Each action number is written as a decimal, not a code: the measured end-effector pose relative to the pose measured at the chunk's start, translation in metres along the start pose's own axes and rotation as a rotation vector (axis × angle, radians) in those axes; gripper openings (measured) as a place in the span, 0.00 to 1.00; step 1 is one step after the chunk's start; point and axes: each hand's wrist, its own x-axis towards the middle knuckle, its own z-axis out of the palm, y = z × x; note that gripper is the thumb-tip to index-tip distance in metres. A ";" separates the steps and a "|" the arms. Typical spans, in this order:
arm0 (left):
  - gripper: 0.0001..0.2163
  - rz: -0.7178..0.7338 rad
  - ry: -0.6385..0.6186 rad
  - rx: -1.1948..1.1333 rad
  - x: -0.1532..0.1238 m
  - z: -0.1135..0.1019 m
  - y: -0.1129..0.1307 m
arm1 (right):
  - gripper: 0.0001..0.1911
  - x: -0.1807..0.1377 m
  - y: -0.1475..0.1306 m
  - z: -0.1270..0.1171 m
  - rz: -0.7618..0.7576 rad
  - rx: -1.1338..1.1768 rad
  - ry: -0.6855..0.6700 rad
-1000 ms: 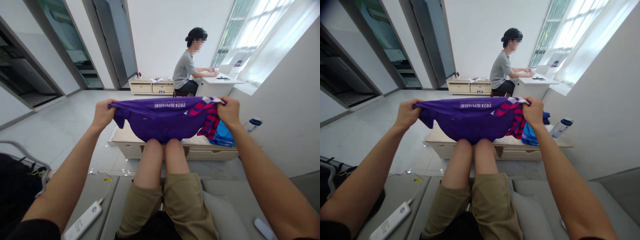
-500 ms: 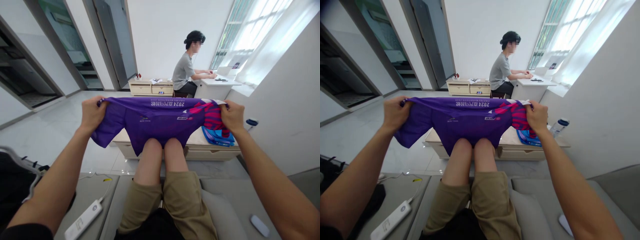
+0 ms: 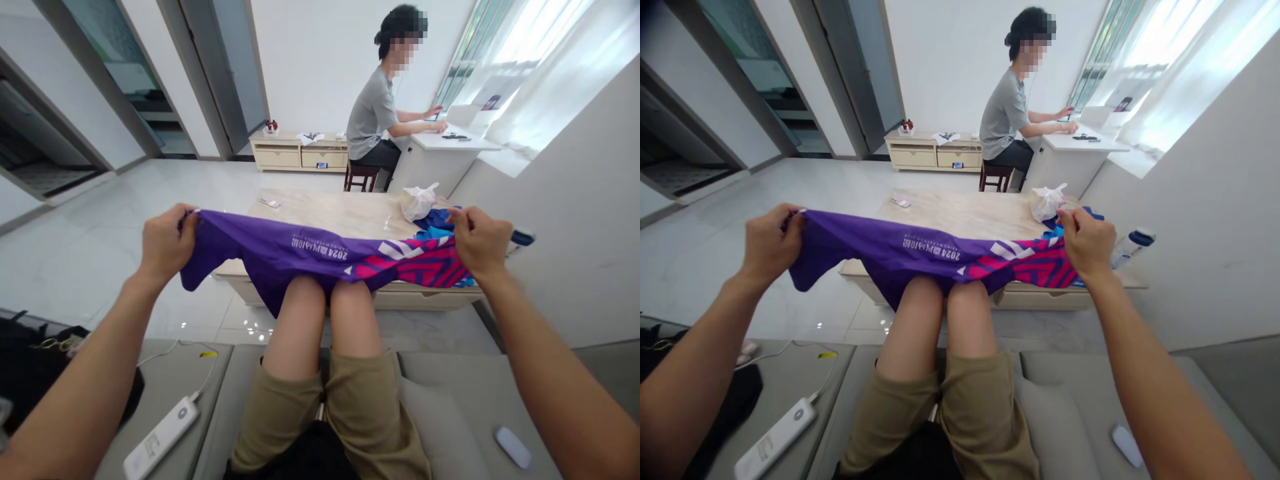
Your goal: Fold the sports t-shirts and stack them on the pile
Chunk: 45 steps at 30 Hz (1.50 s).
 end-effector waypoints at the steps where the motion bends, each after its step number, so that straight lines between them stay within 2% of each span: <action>1: 0.14 -0.014 -0.001 -0.007 -0.005 0.010 -0.004 | 0.30 -0.005 0.004 0.011 0.000 0.034 0.008; 4: 0.13 -0.073 0.008 -0.035 -0.001 0.048 -0.018 | 0.32 -0.004 0.018 0.053 0.054 0.101 0.033; 6: 0.14 -0.094 -0.013 -0.043 0.026 0.081 -0.026 | 0.30 0.022 0.025 0.088 0.119 0.089 0.048; 8: 0.16 -0.104 -0.068 -0.034 0.068 0.121 -0.029 | 0.27 0.064 0.028 0.128 0.161 0.060 0.042; 11: 0.18 -0.169 -0.210 -0.015 0.121 0.196 -0.027 | 0.23 0.114 0.021 0.195 0.195 -0.006 -0.110; 13: 0.19 -0.242 -0.298 0.004 0.126 0.246 -0.021 | 0.21 0.114 0.008 0.236 0.225 -0.058 -0.261; 15: 0.22 -0.262 -0.321 0.013 0.098 0.287 -0.012 | 0.20 0.079 -0.011 0.267 0.198 -0.086 -0.365; 17: 0.26 -0.194 -0.317 -0.006 0.048 0.312 0.002 | 0.25 0.017 -0.035 0.285 0.070 -0.050 -0.443; 19: 0.28 -0.092 -0.383 -0.039 -0.010 0.323 0.016 | 0.29 -0.053 -0.061 0.291 -0.052 0.037 -0.568; 22: 0.31 -0.069 -0.505 -0.035 -0.078 0.324 0.029 | 0.33 -0.137 -0.087 0.293 -0.081 0.111 -0.735; 24: 0.32 -0.091 -0.559 -0.009 -0.101 0.325 0.031 | 0.35 -0.164 -0.092 0.294 -0.053 0.110 -0.793; 27: 0.33 -0.108 -0.607 0.029 -0.105 0.333 0.032 | 0.37 -0.167 -0.085 0.301 0.010 0.050 -0.826; 31: 0.33 -0.071 -0.639 0.064 -0.071 0.367 0.041 | 0.38 -0.135 -0.067 0.328 0.062 -0.042 -0.838; 33: 0.34 -0.043 -0.639 0.089 -0.043 0.396 0.048 | 0.39 -0.115 -0.057 0.354 0.053 -0.073 -0.818; 36: 0.33 -0.010 -0.629 0.122 0.007 0.449 0.055 | 0.40 -0.075 -0.038 0.404 0.031 -0.091 -0.799; 38: 0.34 0.007 -0.628 0.111 0.047 0.487 0.056 | 0.41 -0.039 -0.023 0.443 0.020 -0.083 -0.799; 42: 0.35 0.029 -0.587 0.033 0.137 0.556 0.059 | 0.43 0.055 0.001 0.520 -0.018 -0.072 -0.791; 44: 0.34 0.027 -0.585 0.012 0.171 0.575 0.062 | 0.42 0.092 0.002 0.545 -0.038 -0.099 -0.792; 45: 0.34 0.020 -0.585 0.004 0.180 0.578 0.065 | 0.41 0.101 0.000 0.549 -0.045 -0.109 -0.779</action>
